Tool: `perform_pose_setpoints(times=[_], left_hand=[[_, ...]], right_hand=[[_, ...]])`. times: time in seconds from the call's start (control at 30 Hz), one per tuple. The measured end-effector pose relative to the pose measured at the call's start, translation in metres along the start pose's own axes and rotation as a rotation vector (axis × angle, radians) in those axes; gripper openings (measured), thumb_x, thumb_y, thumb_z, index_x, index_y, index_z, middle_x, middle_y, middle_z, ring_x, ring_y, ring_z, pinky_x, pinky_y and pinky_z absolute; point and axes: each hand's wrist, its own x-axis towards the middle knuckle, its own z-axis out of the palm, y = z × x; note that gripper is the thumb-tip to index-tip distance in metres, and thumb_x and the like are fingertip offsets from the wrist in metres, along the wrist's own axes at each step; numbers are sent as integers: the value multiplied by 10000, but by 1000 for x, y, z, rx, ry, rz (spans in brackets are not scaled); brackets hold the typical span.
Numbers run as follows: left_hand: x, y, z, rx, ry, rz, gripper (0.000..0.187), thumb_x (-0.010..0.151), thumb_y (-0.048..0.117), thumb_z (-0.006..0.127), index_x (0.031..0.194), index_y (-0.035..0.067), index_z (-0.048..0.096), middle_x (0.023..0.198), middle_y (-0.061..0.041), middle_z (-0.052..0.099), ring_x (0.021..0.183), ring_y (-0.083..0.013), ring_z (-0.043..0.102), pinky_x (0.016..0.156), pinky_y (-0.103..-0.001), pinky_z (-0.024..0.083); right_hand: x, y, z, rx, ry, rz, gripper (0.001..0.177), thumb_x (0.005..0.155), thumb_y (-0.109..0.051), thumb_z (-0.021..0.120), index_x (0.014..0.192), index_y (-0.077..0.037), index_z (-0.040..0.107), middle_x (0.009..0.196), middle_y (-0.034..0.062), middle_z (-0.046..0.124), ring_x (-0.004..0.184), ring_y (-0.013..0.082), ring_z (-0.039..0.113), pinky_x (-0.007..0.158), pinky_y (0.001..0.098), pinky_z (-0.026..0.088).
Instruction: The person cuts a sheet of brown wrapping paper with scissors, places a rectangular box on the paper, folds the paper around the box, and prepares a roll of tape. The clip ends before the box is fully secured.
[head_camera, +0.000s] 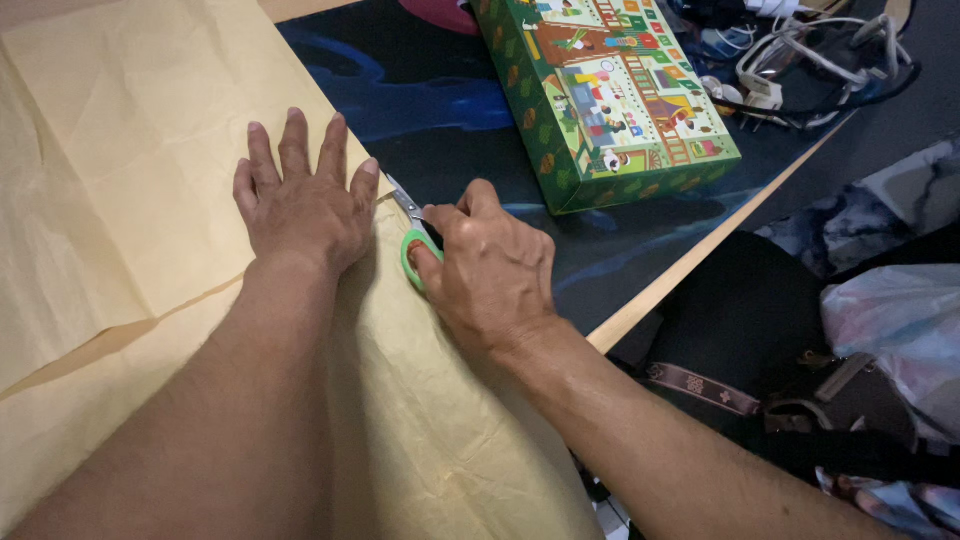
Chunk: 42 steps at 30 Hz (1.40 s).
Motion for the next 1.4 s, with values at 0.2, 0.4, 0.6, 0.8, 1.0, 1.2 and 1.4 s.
perform_pose_setpoints(times=[0.2,0.4,0.6,0.8,1.0,1.2,1.4], left_hand=[[-3,-1,-1,-48,9,4,650,1011,588,207,1615,353,158,1705,-21,42,1550,-344,-76,1223,-520,11],[-3,1,-2,-42,19,7,614,1014,546,173,1599,362,151,1688,-12,41,1538,-335,-75,1213,-521,6],[-3,-1,1,-65,48,10,613,1032,524,199,1617,340,188,1705,-23,66,1553,-348,-42,1224,-527,25],[-3,0,0,-47,41,0,611,1027,525,205,1611,347,183,1701,-15,69,1549,-346,-46,1220,-525,27],[-4,2,-2,-46,33,-5,603,1039,521,194,1613,340,169,1698,-24,75,1548,-339,-53,1223,-523,18],[-3,3,-5,-34,27,-7,610,1030,515,208,1614,341,161,1696,-20,69,1544,-340,-54,1221,-521,28],[-3,3,-5,-29,14,-15,614,1030,515,215,1614,334,156,1695,-17,58,1544,-344,-51,1220,-520,33]], right_hand=[[7,-3,2,-21,3,-16,325,814,-325,781,1048,-100,788,1019,137,649,824,325,708,718,468,554],[10,-3,4,-17,2,14,325,815,-333,771,1058,-118,784,1028,127,651,828,330,706,722,478,552],[17,-5,9,-19,1,0,301,827,-340,769,1032,-119,785,1033,136,651,835,344,701,725,494,548],[21,-7,11,-9,29,6,302,825,-333,765,1040,-122,785,1042,137,648,834,346,702,734,491,550],[25,-6,17,4,37,-16,305,835,-321,761,1067,-123,777,1047,127,650,846,340,704,738,475,556],[32,-5,21,0,65,-38,305,825,-321,775,1059,-125,780,1040,132,650,860,339,702,728,478,550],[44,-5,26,-9,57,-53,306,825,-322,777,1060,-126,778,1060,132,649,849,342,701,722,481,546]])
